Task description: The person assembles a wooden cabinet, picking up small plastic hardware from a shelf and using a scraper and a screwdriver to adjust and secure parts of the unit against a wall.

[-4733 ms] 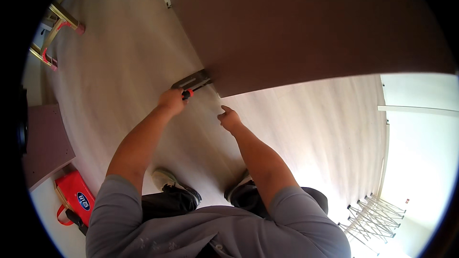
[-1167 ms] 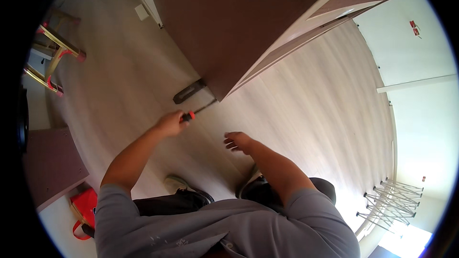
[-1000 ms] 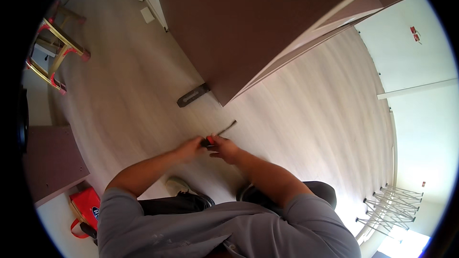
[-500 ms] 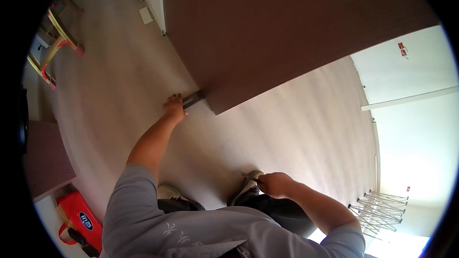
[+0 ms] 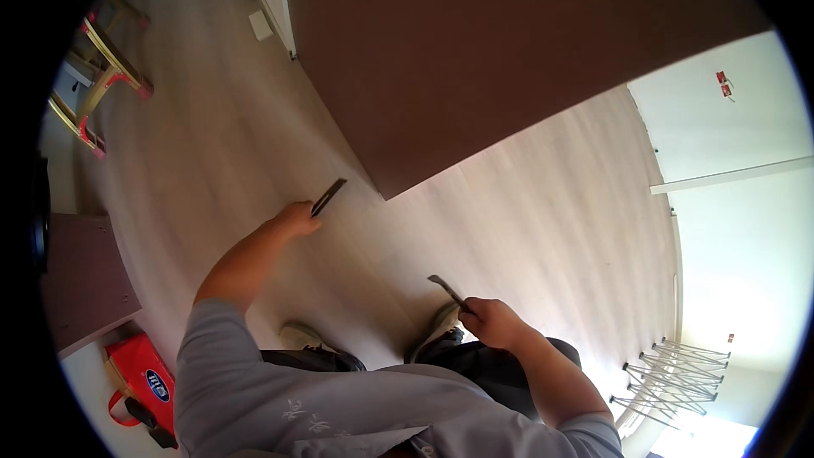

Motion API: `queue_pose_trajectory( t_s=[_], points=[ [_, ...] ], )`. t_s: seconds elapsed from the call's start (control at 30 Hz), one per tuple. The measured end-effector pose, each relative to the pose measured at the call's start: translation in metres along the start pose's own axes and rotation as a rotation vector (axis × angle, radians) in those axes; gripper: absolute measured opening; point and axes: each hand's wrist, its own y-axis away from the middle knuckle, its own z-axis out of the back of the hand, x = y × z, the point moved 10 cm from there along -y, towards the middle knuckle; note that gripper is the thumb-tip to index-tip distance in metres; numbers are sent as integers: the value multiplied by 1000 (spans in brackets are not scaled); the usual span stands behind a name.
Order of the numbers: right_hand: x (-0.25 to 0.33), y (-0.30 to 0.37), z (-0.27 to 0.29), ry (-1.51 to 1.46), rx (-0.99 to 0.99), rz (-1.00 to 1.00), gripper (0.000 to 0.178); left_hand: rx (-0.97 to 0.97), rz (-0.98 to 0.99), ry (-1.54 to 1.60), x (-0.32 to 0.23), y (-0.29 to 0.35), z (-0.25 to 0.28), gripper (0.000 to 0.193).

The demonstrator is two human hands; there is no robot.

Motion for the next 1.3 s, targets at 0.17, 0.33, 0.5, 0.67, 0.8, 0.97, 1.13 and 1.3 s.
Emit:
queue_pose_trajectory(
  t_s=[0.17,0.33,0.5,0.67,0.8,0.97,1.13,1.3],
  points=[
    [62,-1,4,462,210,176,31,116,-203,49,19,90,-13,43],
    [90,-19,13,504,286,365,27,124,-141,55,-54,250,47,38],
    [114,-33,30,571,288,444,26,-109,-67,-11,-145,346,86,37],
    [110,-49,22,682,251,442,27,-179,62,13,-142,342,45,37],
    [82,-55,3,756,388,338,38,-165,-24,43,-127,341,42,37],
    [0,-118,-28,730,232,290,44,29,-97,-61,-142,304,43,43],
    [114,45,-37,719,212,217,36,-30,-6,177,-106,334,-33,50],
    [165,198,49,546,145,311,40,-28,-41,191,-147,441,-19,52]
  ],
)
